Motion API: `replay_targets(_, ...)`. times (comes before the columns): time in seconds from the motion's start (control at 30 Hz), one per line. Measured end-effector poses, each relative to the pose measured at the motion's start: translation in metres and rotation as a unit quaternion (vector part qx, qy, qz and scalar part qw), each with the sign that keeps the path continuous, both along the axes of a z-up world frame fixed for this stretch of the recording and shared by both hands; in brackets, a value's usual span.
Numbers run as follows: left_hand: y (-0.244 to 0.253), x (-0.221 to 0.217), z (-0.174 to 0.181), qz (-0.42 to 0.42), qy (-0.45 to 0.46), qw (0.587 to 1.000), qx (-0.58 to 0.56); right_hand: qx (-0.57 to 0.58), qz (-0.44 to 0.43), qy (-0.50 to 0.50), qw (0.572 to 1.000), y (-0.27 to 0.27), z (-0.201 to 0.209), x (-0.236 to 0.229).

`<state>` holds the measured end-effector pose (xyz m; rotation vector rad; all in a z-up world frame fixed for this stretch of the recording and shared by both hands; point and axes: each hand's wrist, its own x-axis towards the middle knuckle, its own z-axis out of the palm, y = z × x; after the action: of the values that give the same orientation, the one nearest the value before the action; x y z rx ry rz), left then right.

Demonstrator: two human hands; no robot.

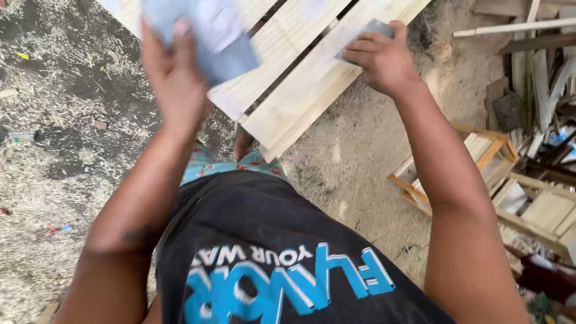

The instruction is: The person applies a white filler substance to gaps and knots in a wooden pallet using a sandpaper sheet as a makeshift palette and a small stick as an applicator. The person repeatedly dips the stick into a yellow container to retrieve more filler and spreads it across the wooden slats.

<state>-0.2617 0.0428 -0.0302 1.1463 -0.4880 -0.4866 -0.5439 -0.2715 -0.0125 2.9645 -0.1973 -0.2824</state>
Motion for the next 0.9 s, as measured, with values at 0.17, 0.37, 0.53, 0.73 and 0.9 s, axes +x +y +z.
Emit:
replay_targets(0.17, 0.121, -0.025, -0.019, 0.1, -0.004, 0.992, 0.075, 0.06, 0.069, 0.025, 0.996, -0.03, -0.062, -0.012)
replay_targets(0.37, 0.212, -0.064, -0.004, 0.219, -0.037, 0.964, 0.144, 0.073, 0.081, 0.094, 0.99, -0.048, -0.071, -0.021)
replay_targets(0.53, 0.215, -0.067, -0.016, 0.236, -0.004, 0.965, 0.118, 0.037, 0.097, 0.213, 0.972, -0.059, -0.037, 0.002)
replay_targets(0.73, 0.202, -0.077, -0.04, 0.271, -0.032, 0.949, 0.158, -0.04, 0.215, 0.252, 0.943, -0.056, -0.001, 0.044)
replay_targets(0.9, 0.182, -0.119, -0.034, 0.339, -0.023, 0.937, 0.076, 0.06, 0.434, 0.108, 0.892, -0.039, -0.02, 0.075)
